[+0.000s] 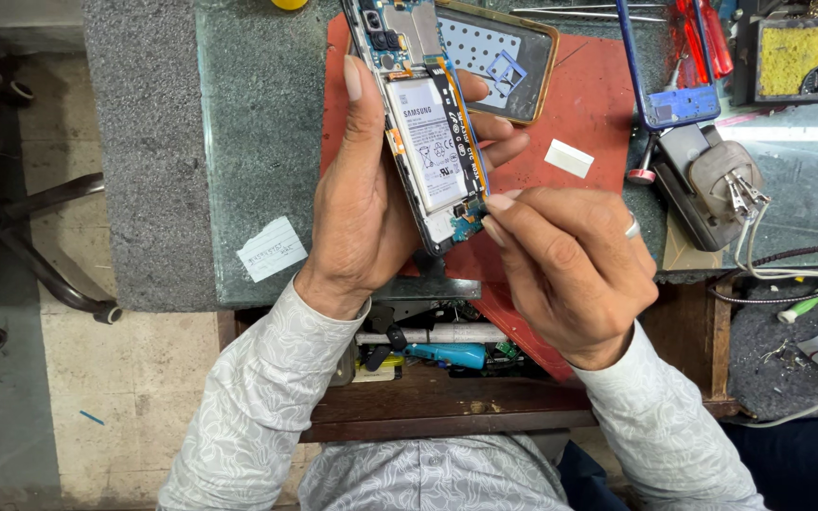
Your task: The person disassembles a smartphone at a repair bench. They pry off the back cover, use a screwdriver to remove screws from the frame, lift out the battery, and separate the main circuit board from the housing, handling the internal components by hand.
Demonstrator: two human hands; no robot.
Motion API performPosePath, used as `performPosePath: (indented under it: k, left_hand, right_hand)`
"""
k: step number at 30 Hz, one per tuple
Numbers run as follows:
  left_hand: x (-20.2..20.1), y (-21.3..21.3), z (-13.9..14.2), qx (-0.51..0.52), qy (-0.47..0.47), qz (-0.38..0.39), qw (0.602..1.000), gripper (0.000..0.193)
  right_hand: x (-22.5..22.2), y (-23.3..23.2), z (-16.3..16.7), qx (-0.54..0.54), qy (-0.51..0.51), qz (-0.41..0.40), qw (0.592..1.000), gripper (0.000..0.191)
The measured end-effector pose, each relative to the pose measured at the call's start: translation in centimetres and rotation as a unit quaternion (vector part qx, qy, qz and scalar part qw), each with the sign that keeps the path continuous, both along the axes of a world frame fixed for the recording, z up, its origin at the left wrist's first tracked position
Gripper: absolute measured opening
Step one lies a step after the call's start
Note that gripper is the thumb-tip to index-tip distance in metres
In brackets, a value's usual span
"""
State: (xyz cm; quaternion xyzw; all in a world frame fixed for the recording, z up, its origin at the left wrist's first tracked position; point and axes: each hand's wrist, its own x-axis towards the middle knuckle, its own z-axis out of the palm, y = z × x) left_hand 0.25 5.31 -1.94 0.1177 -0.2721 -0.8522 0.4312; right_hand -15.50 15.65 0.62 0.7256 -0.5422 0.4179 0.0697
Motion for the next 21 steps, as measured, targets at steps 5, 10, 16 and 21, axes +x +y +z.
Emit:
performPosePath:
  k: [5,10,16,21]
  left_hand:
    - [0.1,-0.1,0.6,0.006,0.003,-0.023,1.000,0.075]
    - [0.1,0.0,0.7,0.021,-0.006,-0.031,0.999,0.075]
    - [0.2,0.1,0.4,-0.018,-0.008,-0.030,0.999,0.072]
    - [0.1,0.1,0.3,-0.019,-0.013,-0.023,0.999,0.073]
  right_hand:
    - [-1.0,-0.5,0.4,0.015,-0.035,0.052,0.998,0.045]
    - [-1.4,-0.6,0.4,0.031,-0.045,0.057,0.997,0.042]
    - [-1.3,-0.6,1.3,0.028,-0.048,0.057,0.997,0.033]
    - [-1.1,-0.5,1.4,0.011,-0.022,0.057,0.998,0.028]
